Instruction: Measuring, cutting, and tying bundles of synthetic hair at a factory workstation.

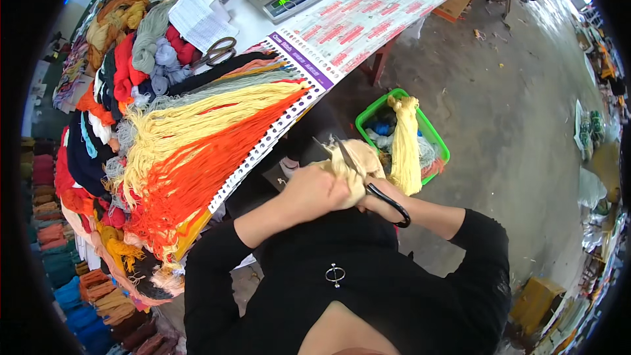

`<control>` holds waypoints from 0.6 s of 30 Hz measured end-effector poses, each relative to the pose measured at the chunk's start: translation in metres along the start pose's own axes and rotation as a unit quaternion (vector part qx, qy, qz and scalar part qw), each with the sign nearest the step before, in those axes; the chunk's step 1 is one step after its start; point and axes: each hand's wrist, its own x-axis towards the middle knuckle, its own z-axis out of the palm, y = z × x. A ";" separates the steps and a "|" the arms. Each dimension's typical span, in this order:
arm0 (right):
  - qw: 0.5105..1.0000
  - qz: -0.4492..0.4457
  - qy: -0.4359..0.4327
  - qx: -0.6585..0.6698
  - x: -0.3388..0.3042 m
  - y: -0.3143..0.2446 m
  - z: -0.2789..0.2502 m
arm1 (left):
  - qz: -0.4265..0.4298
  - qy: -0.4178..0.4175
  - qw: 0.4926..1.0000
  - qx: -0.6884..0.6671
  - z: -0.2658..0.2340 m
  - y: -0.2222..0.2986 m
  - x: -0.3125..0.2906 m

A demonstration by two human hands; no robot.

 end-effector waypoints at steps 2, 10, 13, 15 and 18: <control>1.000 0.003 -0.018 -0.009 0.000 0.006 -0.004 | -0.004 -0.017 1.000 0.007 -0.006 0.005 0.004; 0.985 0.116 0.033 0.127 -0.019 0.001 -0.009 | 0.066 0.014 0.996 0.065 0.003 0.002 0.021; 0.994 0.067 0.047 0.074 -0.024 0.019 -0.015 | 0.061 -0.048 0.996 0.049 -0.002 0.027 0.029; 0.981 0.124 0.087 0.123 -0.031 0.005 -0.018 | 0.060 0.006 0.998 0.029 -0.003 0.022 0.033; 0.943 0.148 0.190 0.231 -0.032 -0.027 -0.028 | 0.166 -0.017 0.981 0.095 -0.022 0.011 0.021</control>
